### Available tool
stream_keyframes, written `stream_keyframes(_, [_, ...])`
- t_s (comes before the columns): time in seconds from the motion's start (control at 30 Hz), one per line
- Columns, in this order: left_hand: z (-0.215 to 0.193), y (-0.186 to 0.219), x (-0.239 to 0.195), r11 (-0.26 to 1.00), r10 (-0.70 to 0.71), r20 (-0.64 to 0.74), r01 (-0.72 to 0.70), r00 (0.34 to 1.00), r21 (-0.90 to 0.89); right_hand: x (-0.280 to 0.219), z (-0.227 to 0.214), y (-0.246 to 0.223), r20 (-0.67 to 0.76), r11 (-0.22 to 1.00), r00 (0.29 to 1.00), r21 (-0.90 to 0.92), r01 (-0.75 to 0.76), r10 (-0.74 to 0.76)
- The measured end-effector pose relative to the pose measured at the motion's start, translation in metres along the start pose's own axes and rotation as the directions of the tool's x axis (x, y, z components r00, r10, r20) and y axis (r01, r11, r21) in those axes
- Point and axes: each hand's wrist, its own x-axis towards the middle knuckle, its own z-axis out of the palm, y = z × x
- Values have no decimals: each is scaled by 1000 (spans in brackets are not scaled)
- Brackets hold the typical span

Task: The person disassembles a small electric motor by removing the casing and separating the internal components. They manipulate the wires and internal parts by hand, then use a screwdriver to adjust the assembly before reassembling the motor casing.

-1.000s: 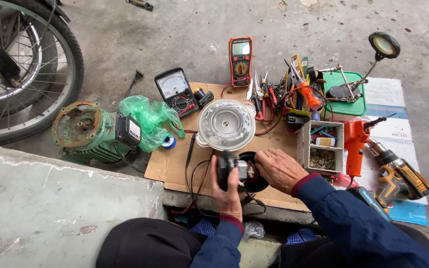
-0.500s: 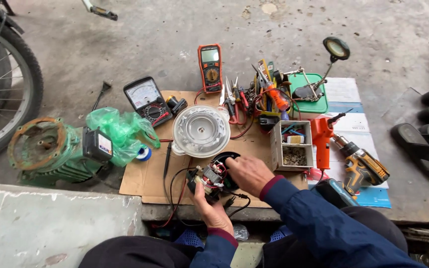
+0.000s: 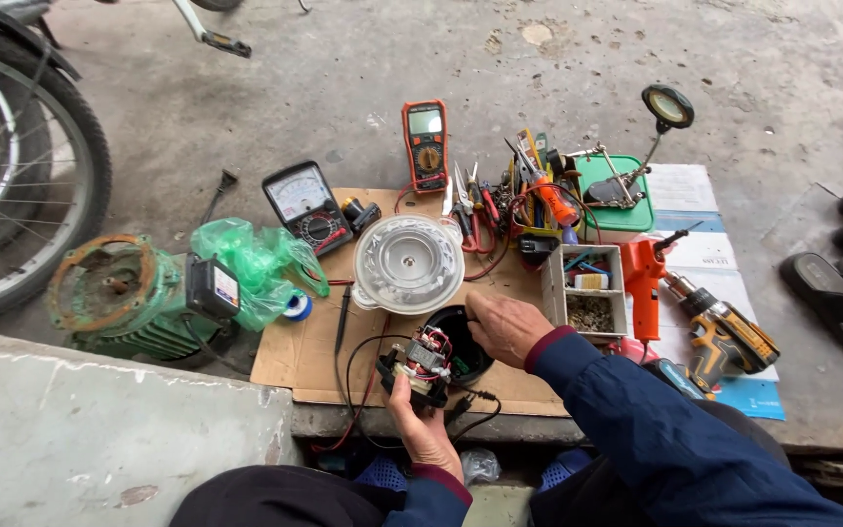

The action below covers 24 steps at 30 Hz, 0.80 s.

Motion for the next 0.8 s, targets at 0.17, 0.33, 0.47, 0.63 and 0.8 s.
stream_keyframes(0.17, [-4, 7, 21, 995, 49, -49, -44, 998, 92, -4, 19, -21, 31, 984, 990, -114, -134, 138])
stream_keyframes(0.33, [3, 18, 17, 988, 109, -37, -105, 993, 109, -19, 58, -58, -43, 921, 958, -266, -286, 285])
stream_keyframes(0.47, [-5, 7, 29, 977, 153, -31, -146, 988, 158, -40, 32, -68, -105, 951, 952, -88, -296, 287])
stream_keyframes(0.63, [2, 7, 34, 981, 131, -39, -124, 991, 146, -62, -23, -41, -309, 898, 844, 122, -423, 439])
stream_keyframes(0.8, [5, 2, 40, 997, 68, -38, -67, 997, 23, -57, -30, -1, -386, 841, 774, 426, -333, 502])
